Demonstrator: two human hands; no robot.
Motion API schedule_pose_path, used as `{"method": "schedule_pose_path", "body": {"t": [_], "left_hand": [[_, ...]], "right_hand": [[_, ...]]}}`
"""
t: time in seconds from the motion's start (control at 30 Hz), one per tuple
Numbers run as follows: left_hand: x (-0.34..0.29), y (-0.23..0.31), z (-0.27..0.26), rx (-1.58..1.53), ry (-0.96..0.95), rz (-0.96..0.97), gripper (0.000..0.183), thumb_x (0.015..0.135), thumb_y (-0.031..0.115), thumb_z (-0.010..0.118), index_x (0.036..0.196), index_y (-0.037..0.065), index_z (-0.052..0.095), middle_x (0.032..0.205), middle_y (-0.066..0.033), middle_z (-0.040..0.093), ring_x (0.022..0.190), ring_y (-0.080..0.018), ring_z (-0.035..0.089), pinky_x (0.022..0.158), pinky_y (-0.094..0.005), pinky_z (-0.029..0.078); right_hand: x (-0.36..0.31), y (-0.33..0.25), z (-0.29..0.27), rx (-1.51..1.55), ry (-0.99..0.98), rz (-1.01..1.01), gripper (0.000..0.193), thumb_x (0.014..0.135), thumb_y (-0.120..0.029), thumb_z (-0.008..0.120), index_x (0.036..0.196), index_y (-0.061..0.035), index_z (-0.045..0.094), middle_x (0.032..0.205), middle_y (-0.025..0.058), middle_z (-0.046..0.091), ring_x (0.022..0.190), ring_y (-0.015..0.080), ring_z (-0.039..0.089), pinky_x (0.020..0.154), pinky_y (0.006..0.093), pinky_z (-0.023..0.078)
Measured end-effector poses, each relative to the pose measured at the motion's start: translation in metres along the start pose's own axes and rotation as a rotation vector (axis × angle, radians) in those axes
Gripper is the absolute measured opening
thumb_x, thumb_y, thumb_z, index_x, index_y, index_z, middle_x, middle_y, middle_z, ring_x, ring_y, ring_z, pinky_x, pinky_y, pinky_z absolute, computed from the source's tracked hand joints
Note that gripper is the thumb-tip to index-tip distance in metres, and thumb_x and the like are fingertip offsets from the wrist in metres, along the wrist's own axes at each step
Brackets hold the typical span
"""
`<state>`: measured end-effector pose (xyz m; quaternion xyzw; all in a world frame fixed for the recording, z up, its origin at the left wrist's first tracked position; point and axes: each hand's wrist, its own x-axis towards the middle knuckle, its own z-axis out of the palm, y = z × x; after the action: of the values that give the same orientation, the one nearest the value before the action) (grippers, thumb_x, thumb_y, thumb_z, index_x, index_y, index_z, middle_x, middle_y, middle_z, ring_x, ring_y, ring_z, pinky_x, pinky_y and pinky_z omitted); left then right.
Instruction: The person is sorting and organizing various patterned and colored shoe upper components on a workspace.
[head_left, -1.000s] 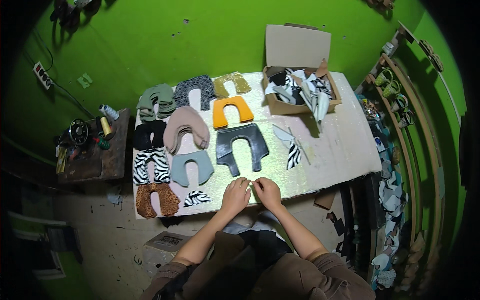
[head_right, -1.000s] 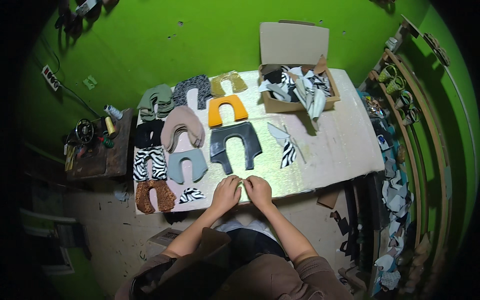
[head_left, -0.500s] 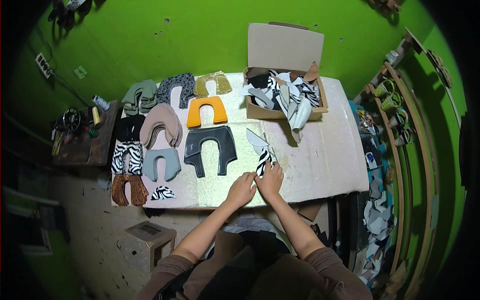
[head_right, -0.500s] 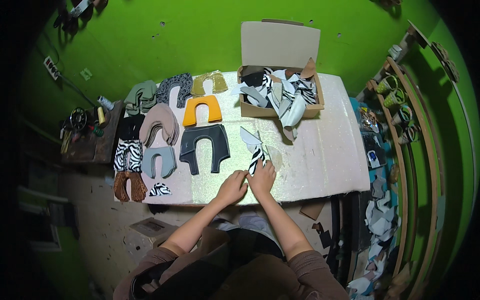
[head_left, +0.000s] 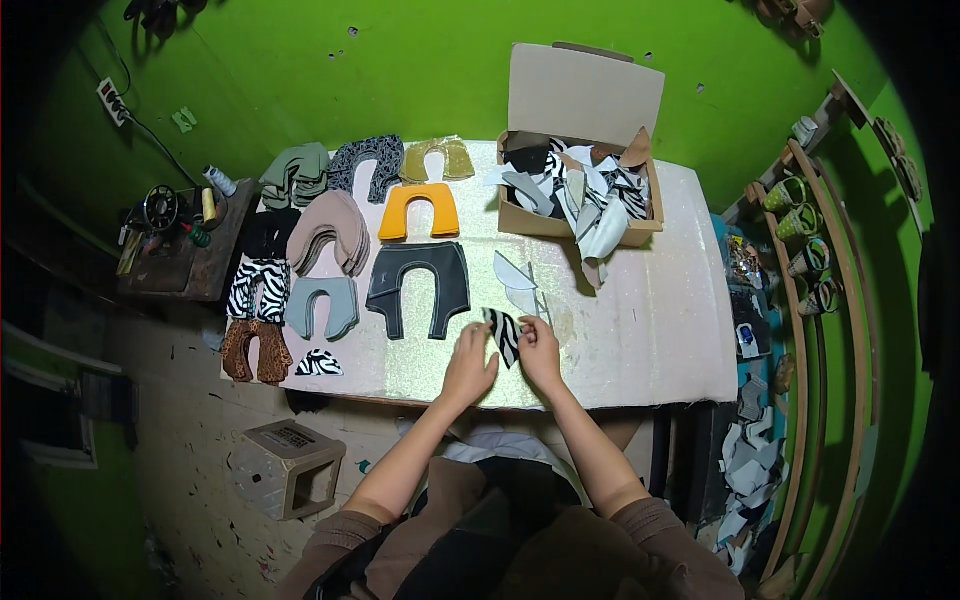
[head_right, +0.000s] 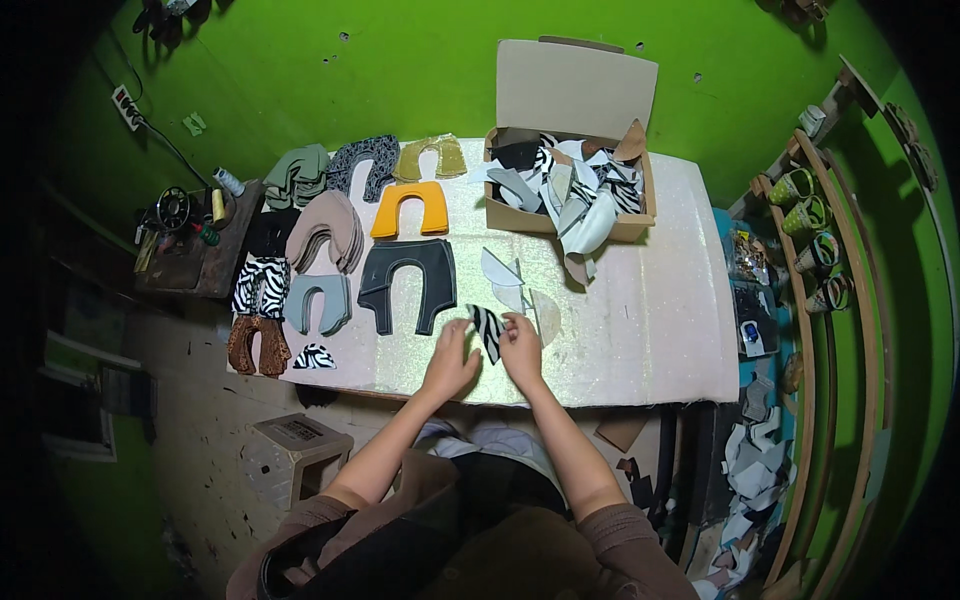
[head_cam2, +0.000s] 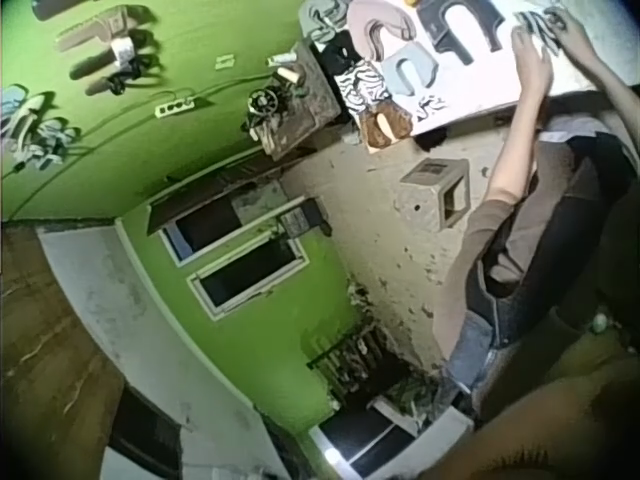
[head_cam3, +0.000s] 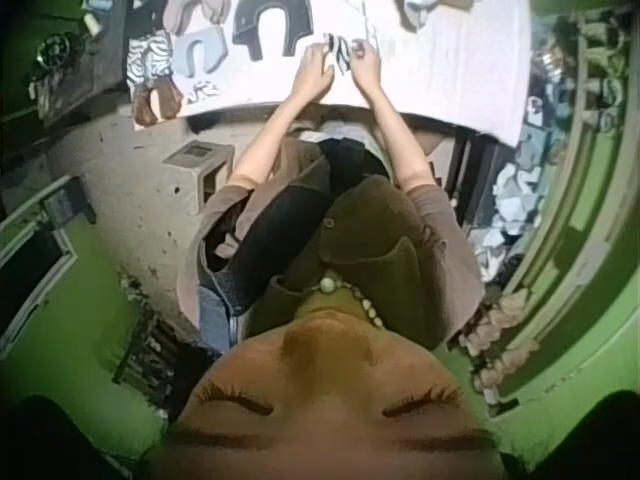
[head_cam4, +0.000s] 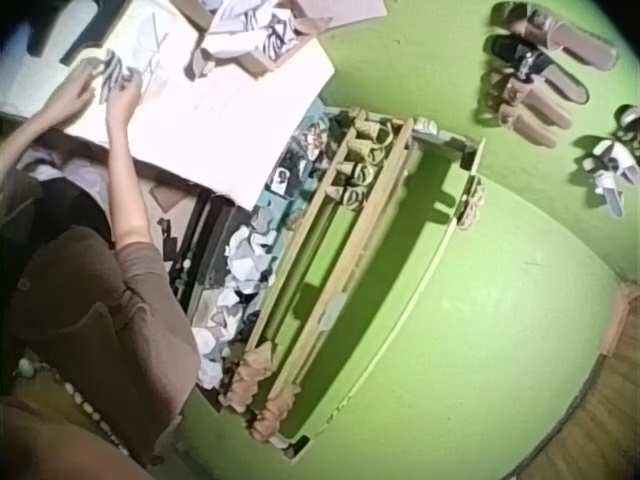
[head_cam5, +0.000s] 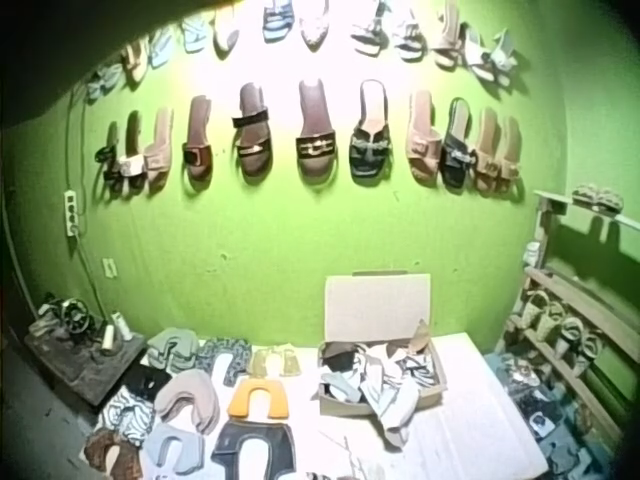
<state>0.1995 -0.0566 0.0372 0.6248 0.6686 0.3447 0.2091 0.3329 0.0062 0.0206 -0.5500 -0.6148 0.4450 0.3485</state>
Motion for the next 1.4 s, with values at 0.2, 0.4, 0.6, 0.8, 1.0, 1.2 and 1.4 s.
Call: {"method": "schedule_pose_path", "body": {"t": [0.2,0.4,0.6,0.8,1.0,1.2,1.4], "left_hand": [[0.015,-0.017,-0.012,-0.018,-0.120,-0.084,0.041,0.080,0.014,0.060,0.117,0.001,0.048,0.106,-0.0206,0.055,0.098,-0.0355,0.054,0.085,-0.0397,0.043],[-0.001,-0.033,-0.003,-0.367,-0.197,-0.366,0.024,0.090,0.016,0.050,0.104,-0.003,0.053,0.084,-0.0191,0.063,0.071,-0.0256,0.065,0.063,-0.0351,0.050],[-0.009,-0.043,-0.009,-0.877,-0.234,-0.733,0.025,0.094,0.013,0.039,0.113,-0.002,0.045,0.096,-0.0136,0.058,0.075,-0.0195,0.064,0.057,-0.0272,0.053],[-0.012,-0.035,-0.026,-1.162,-0.202,-0.874,0.030,0.094,0.010,0.036,0.122,-0.003,0.039,0.100,-0.0157,0.056,0.078,-0.0232,0.063,0.062,-0.0280,0.053],[0.001,-0.042,-0.033,-1.136,-0.171,-0.847,0.032,0.094,0.010,0.034,0.123,-0.002,0.040,0.099,-0.0152,0.059,0.076,-0.0194,0.063,0.061,-0.0256,0.053],[0.015,-0.040,-0.036,-1.127,-0.187,-0.855,0.031,0.095,0.011,0.034,0.122,-0.003,0.041,0.099,-0.0158,0.058,0.078,-0.0203,0.064,0.062,-0.0259,0.054],[0.015,-0.031,-0.028,-1.157,-0.316,-0.816,0.026,0.096,0.011,0.032,0.112,-0.007,0.042,0.103,-0.0191,0.055,0.089,-0.0281,0.063,0.078,-0.0330,0.055]], "right_hand": [[0.007,-0.015,-0.013,-0.058,-0.262,-0.177,0.018,0.079,0.000,0.052,0.092,-0.0016,0.063,0.090,0.0133,0.058,0.079,0.0269,0.057,0.071,0.0314,0.046],[0.045,-0.008,-0.011,-0.472,-0.058,-0.392,0.022,0.079,-0.013,0.059,0.096,-0.0007,0.060,0.095,0.0145,0.057,0.094,0.0319,0.052,0.082,0.0385,0.043],[0.085,0.002,0.010,-0.801,0.049,-0.503,0.035,0.076,-0.022,0.064,0.104,-0.0032,0.057,0.112,0.0139,0.054,0.101,0.0288,0.051,0.083,0.0405,0.042],[0.101,0.004,0.017,-1.013,-0.023,-0.417,0.027,0.075,-0.029,0.065,0.088,-0.0055,0.060,0.090,0.0088,0.055,0.085,0.0254,0.054,0.073,0.0387,0.043],[0.098,0.001,0.008,-0.991,0.004,-0.526,0.017,0.085,-0.019,0.051,0.093,-0.0057,0.058,0.089,0.0101,0.057,0.085,0.0245,0.055,0.074,0.0375,0.042],[0.058,-0.025,-0.029,-0.353,-0.357,-0.462,0.023,0.087,-0.010,0.042,0.103,0.0003,0.055,0.093,0.0160,0.055,0.095,0.0299,0.047,0.086,0.0366,0.037],[0.028,-0.007,-0.011,-0.321,-0.406,-0.452,0.023,0.085,-0.008,0.044,0.103,-0.0058,0.058,0.092,0.0130,0.054,0.092,0.0303,0.046,0.084,0.0381,0.036]]}}
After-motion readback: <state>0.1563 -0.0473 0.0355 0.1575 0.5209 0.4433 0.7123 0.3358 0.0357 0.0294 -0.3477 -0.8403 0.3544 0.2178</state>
